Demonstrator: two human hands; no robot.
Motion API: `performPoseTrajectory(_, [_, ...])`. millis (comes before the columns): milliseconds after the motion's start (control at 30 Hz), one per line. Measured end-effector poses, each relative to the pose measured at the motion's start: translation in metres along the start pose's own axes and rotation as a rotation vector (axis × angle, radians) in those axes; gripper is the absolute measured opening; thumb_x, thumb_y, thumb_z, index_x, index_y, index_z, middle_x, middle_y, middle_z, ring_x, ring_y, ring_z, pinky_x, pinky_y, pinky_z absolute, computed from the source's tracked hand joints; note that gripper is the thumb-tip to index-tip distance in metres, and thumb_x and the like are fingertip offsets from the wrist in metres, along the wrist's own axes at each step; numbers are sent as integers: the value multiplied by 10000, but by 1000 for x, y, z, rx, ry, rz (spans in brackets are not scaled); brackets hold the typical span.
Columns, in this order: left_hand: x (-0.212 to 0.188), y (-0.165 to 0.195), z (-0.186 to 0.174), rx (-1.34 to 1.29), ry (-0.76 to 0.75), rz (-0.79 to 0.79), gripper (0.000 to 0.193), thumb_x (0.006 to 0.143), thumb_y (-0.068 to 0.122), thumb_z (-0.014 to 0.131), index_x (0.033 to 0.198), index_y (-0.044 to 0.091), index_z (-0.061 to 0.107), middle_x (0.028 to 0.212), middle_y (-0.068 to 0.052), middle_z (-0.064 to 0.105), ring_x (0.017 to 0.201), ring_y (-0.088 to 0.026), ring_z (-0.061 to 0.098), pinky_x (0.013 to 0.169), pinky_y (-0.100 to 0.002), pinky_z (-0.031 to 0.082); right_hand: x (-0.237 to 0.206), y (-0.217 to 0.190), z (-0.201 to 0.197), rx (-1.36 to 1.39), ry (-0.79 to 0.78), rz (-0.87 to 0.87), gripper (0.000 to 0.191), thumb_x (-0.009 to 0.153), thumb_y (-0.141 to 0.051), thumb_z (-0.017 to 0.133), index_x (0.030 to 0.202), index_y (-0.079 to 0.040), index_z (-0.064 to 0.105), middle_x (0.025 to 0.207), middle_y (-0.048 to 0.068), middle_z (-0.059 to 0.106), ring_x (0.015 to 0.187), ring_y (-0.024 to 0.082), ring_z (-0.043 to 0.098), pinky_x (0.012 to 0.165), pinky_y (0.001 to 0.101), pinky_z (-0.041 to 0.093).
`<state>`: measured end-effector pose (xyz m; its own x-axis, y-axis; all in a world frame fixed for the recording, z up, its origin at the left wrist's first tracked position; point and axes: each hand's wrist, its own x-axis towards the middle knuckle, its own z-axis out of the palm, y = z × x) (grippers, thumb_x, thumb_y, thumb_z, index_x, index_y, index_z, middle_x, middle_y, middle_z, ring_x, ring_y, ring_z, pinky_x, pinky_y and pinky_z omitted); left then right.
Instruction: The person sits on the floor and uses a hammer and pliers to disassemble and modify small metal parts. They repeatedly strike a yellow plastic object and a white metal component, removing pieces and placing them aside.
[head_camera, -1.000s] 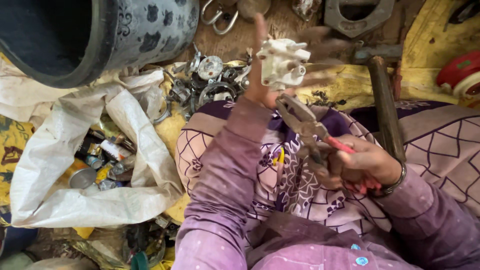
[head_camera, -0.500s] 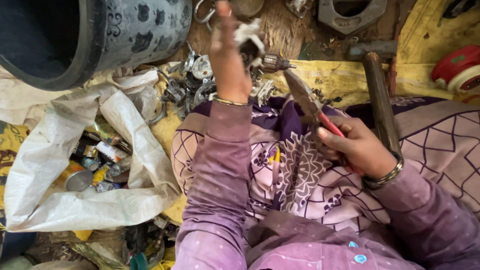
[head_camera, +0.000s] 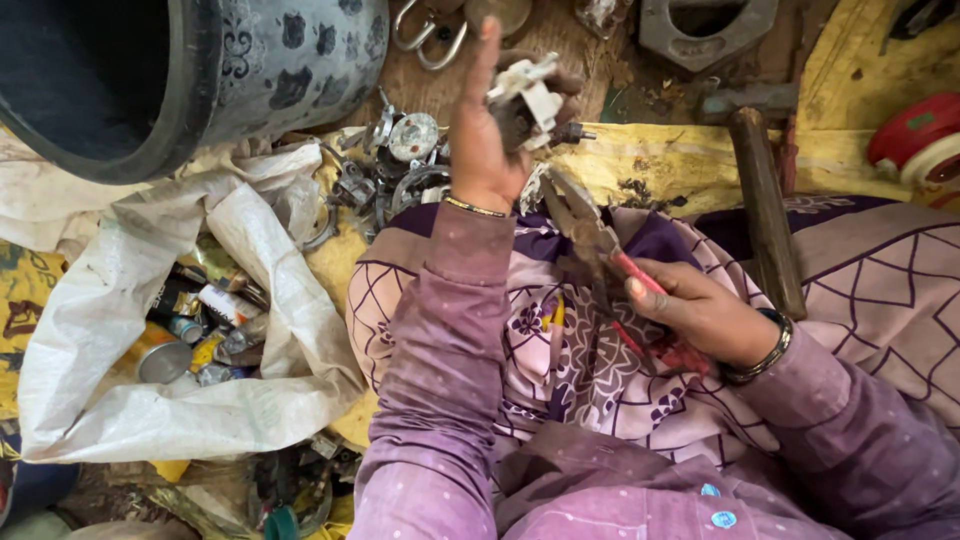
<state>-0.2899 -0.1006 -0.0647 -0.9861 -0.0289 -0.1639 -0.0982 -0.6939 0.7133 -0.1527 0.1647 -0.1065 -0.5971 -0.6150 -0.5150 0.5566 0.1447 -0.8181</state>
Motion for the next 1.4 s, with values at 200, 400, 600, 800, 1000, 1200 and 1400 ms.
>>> performPoseTrajectory(200, [2,-7,-1,-94,-30,-76,456,964,456,695,1074,23,601,945,-225,727,859,-338,775,744,-439,670,-7,3,0,152,44,187,559,1045,-354,598,1504,-41,537,866,37,586,648,157,498,530,303,440])
performPoseTrajectory(400, [1,-6,-4,-57,-60,-39,470,993,438,690,1129,0,586,979,-235,722,878,-341,764,777,-451,671,-3,3,-1,51,74,76,646,997,-397,552,1533,-42,482,898,-36,533,768,54,474,622,218,444])
performPoseTrajectory(600, [-1,-7,2,-31,-37,-74,469,959,437,702,1079,-1,587,962,-255,728,869,-350,774,770,-464,672,-5,-8,2,164,-71,-67,643,1101,-424,513,1547,30,422,883,45,585,741,106,546,635,242,473])
performPoseTrajectory(800, [-1,-6,3,-27,-34,-18,477,970,434,710,1082,-14,592,958,-251,725,855,-345,768,771,-454,667,-9,-42,9,84,-23,177,729,936,-437,476,1582,-124,347,896,113,765,688,161,755,479,265,543])
performPoseTrajectory(1000, [-1,-4,4,24,-38,-15,484,964,437,716,1092,-15,600,958,-257,734,834,-332,766,767,-434,669,-10,-58,15,44,-7,263,729,942,-480,498,1575,-135,389,936,137,802,632,186,706,415,270,486])
performPoseTrajectory(1200, [-5,-10,15,29,1,-77,461,941,434,713,1056,7,582,927,-230,724,854,-325,770,744,-436,673,-8,-52,10,154,-101,132,707,967,-439,415,1579,-92,345,967,170,817,851,202,807,628,290,596])
performPoseTrajectory(1400, [-6,-11,14,4,1,-58,445,964,421,701,1046,-1,588,923,-232,724,855,-330,768,750,-438,670,-6,-40,9,81,-66,8,659,1019,-402,464,1563,-35,402,869,179,768,776,207,745,676,307,587])
